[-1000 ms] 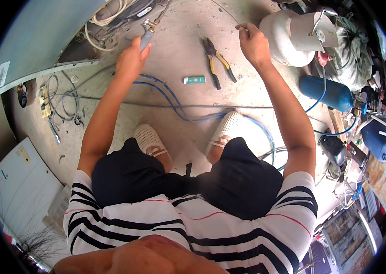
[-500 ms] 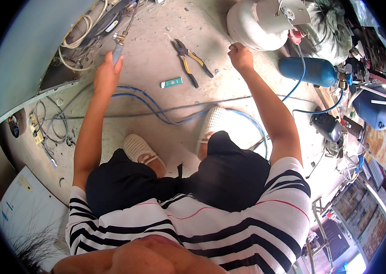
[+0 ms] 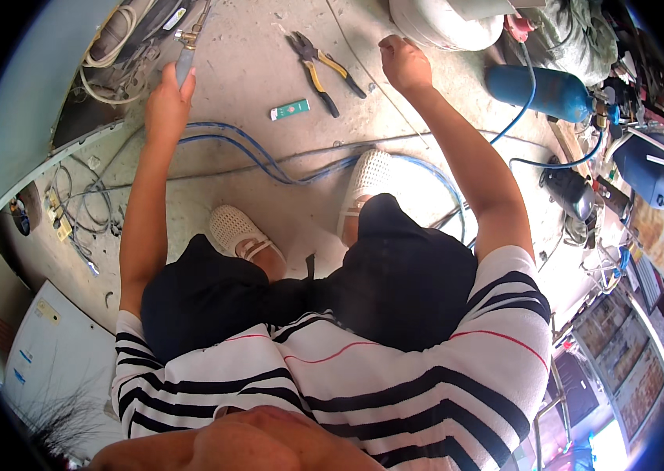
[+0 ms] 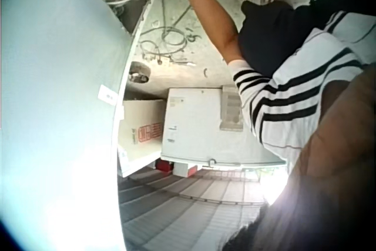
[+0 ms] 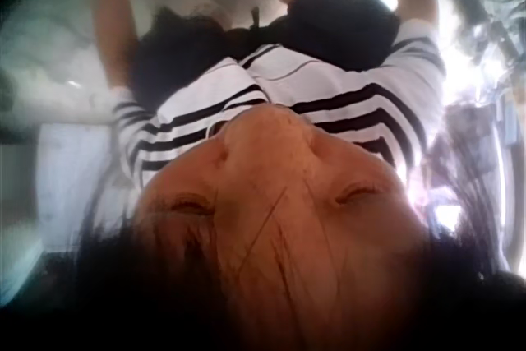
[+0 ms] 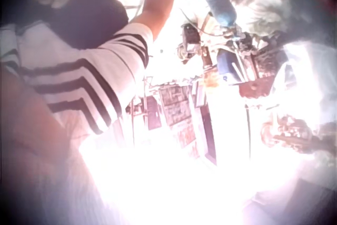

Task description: The person holds a metal rod and uses a blowtorch to heat a copper pipe on an appliance while holding a lighter.

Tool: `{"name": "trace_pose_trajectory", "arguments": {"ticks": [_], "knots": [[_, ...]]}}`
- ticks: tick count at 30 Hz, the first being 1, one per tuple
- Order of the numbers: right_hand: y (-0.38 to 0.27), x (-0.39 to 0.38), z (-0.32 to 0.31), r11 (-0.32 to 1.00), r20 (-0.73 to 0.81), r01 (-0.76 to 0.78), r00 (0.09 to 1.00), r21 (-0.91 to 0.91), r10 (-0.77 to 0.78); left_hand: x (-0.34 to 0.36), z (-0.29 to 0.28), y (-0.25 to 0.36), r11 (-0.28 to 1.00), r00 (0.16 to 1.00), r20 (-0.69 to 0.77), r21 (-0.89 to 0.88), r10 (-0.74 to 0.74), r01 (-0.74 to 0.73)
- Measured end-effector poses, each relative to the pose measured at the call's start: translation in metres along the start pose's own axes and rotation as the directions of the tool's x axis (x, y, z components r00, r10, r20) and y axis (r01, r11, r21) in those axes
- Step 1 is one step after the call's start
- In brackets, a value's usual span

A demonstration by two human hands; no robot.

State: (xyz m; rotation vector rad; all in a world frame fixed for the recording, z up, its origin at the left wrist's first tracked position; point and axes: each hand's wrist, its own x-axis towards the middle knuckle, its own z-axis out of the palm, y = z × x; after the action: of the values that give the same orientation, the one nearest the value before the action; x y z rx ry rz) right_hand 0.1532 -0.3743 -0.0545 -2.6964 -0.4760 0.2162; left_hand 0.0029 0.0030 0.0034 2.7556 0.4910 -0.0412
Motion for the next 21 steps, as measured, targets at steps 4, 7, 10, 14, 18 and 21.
{"name": "trace_pose_trajectory", "arguments": {"ticks": [4, 7, 10, 14, 18, 21], "knots": [[-0.018, -0.004, -0.001, 0.999, 0.077, 0.011, 0.997, 0.038, -0.013, 0.0, 0.001, 0.0, 1.0, 0.999, -0.04, 0.011, 0.029, -0.029], [-0.022, -0.004, 0.008, 0.999, 0.2, 0.031, 0.979, 0.017, -0.034, 0.001, 0.001, 0.002, 0.999, 0.999, -0.022, 0.035, 0.033, -0.032], [-0.04, -0.006, 0.015, 0.977, 0.489, 0.019, 0.868, -0.211, 0.088, 0.002, 0.0, 0.002, 0.999, 1.0, -0.004, 0.047, 0.026, -0.026], [-0.038, -0.028, 0.048, 0.946, 0.423, 0.092, 0.905, -0.311, 0.051, 0.004, 0.002, 0.003, 0.998, 1.0, 0.0, 0.05, 0.027, -0.027], [-0.06, -0.038, 0.033, 0.968, 0.501, 0.135, 0.866, -0.209, -0.013, -0.002, -0.002, 0.0, 0.998, 1.0, 0.003, 0.054, -0.009, 0.008], [-0.059, -0.028, 0.029, 0.985, 0.444, 0.063, 0.896, -0.163, 0.017, -0.003, -0.005, 0.004, 0.999, 0.999, 0.036, 0.044, -0.032, 0.03]]}}
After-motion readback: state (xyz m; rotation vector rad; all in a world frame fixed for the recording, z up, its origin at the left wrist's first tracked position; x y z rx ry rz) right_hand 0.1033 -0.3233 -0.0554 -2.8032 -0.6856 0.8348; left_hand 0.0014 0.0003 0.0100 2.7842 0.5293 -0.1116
